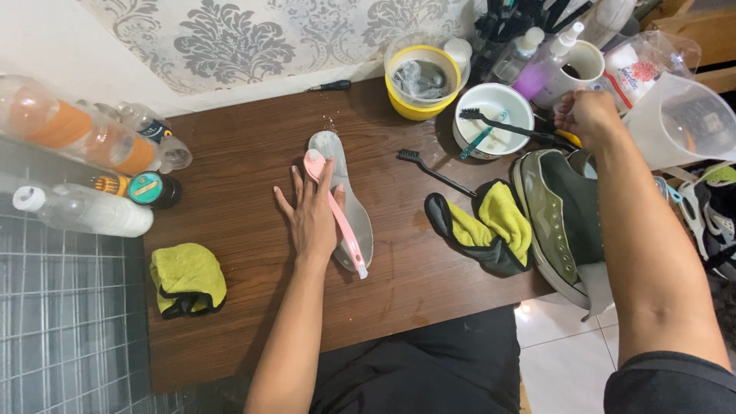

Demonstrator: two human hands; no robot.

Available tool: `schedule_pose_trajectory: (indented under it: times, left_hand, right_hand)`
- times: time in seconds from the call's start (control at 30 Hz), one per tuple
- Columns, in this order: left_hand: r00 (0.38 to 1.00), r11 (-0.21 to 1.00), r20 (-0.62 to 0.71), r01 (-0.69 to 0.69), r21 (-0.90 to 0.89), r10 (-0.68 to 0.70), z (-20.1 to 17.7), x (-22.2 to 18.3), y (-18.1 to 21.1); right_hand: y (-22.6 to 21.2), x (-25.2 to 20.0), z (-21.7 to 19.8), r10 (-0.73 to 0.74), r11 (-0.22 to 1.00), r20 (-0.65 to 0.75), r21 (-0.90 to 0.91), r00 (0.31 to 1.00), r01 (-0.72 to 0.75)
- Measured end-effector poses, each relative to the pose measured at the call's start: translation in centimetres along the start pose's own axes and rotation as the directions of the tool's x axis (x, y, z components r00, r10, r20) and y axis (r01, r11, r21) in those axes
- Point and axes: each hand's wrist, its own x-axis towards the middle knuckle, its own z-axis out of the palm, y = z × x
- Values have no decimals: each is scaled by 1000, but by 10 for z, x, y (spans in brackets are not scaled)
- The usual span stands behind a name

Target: Cleaning a shoe insole by scrubbing it with a brush and soapy water and then wiping it with a cloth.

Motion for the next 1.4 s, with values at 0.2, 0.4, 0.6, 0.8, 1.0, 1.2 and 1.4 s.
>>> schedule_pose_trajectory:
  times: [0.2, 0.4, 0.6, 0.8, 1.0, 1.2, 1.4]
  left_hand:
    - [1000, 1000, 12, 8, 12, -8, 0, 2, -2]
    - [999, 997, -47, 0, 75, 3, 11, 2, -9]
    - [984, 968, -174, 85, 237, -44, 48, 5, -40]
    - [967, 976, -251, 103, 191, -53, 27, 12, -48]
    - [976, 981, -111, 178, -72, -186, -11, 25, -31]
    - [977, 984, -147, 141, -110, -156, 6, 30, -46]
    - [996, 962, -70, 43, -270, -64, -21, 3, -37]
  right_hand:
    - [-21, -51, -22, -753, 501, -146, -760, 642, 415]
    - [-49, -316, 91, -609, 570, 367, -413, 703, 710]
    - [-1, -384, 226, -96, 216, 803, -560, 588, 800]
    - [20, -342, 229, -360, 378, 781, -378, 511, 845]
    - [-17, -271, 168, -898, 78, 269, -681, 348, 728]
    - [-62, -161, 131, -693, 9, 323, -890, 645, 455]
    - [-68, -132, 147, -625, -88, 409, -883, 665, 461]
